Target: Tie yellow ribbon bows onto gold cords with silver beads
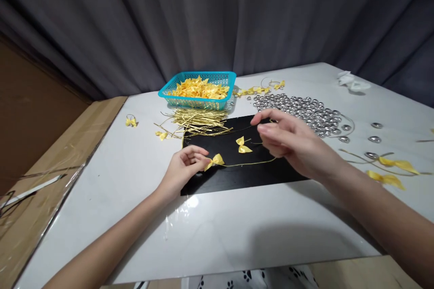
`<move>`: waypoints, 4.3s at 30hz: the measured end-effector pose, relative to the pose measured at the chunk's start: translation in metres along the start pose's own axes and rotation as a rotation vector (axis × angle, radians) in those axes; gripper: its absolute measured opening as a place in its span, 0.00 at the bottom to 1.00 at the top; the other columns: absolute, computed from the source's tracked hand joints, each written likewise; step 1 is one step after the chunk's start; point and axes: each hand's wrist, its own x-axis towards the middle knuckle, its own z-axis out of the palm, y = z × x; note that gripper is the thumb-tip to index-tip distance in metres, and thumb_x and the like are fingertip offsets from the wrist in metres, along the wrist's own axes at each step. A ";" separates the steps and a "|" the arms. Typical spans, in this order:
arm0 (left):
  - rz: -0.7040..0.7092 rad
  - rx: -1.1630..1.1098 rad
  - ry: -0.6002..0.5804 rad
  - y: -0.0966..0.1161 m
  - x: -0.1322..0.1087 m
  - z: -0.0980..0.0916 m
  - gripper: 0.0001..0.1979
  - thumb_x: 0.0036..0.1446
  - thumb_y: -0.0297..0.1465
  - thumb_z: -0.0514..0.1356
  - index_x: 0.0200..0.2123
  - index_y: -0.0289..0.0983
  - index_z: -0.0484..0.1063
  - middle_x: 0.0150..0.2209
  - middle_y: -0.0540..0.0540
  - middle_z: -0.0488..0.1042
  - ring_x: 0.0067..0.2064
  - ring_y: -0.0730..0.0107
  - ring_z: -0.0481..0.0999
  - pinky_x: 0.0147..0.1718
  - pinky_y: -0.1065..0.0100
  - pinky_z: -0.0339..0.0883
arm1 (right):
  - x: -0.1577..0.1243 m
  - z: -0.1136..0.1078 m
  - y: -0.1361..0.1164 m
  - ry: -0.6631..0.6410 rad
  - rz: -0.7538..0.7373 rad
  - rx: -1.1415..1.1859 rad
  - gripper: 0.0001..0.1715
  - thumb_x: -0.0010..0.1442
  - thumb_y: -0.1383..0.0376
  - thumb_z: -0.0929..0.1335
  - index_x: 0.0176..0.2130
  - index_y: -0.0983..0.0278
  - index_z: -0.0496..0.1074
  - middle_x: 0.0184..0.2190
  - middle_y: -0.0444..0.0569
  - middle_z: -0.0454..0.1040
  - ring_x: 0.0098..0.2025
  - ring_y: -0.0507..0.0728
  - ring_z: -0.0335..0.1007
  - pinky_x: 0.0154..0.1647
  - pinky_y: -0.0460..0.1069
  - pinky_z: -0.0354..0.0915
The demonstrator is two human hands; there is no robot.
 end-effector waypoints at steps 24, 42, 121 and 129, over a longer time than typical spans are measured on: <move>0.400 0.495 0.084 0.014 -0.016 0.010 0.02 0.50 0.27 0.60 0.28 0.37 0.69 0.26 0.51 0.70 0.29 0.74 0.70 0.30 0.70 0.62 | -0.002 0.036 0.035 0.053 -0.399 -0.656 0.07 0.57 0.64 0.67 0.35 0.65 0.70 0.35 0.51 0.73 0.39 0.56 0.67 0.41 0.51 0.64; 0.560 0.464 0.008 0.011 -0.017 0.006 0.10 0.54 0.29 0.60 0.41 0.37 0.69 0.42 0.42 0.75 0.46 0.64 0.75 0.45 0.64 0.69 | 0.004 0.035 0.046 -0.102 0.193 -0.006 0.07 0.49 0.67 0.71 0.30 0.66 0.71 0.26 0.43 0.73 0.30 0.48 0.70 0.36 0.45 0.66; -0.182 -1.055 -0.084 0.036 0.015 0.035 0.14 0.66 0.26 0.44 0.35 0.32 0.69 0.24 0.52 0.74 0.17 0.82 0.68 0.16 0.79 0.65 | 0.038 0.006 0.034 0.174 0.172 0.613 0.09 0.50 0.61 0.73 0.26 0.63 0.72 0.23 0.39 0.72 0.22 0.44 0.67 0.21 0.37 0.66; -0.211 -1.010 -0.120 0.020 0.019 0.035 0.11 0.65 0.25 0.47 0.36 0.32 0.68 0.23 0.53 0.70 0.16 0.82 0.65 0.14 0.78 0.62 | 0.035 -0.006 0.037 0.109 0.206 0.590 0.18 0.33 0.65 0.80 0.28 0.65 0.77 0.19 0.41 0.73 0.18 0.42 0.63 0.16 0.34 0.62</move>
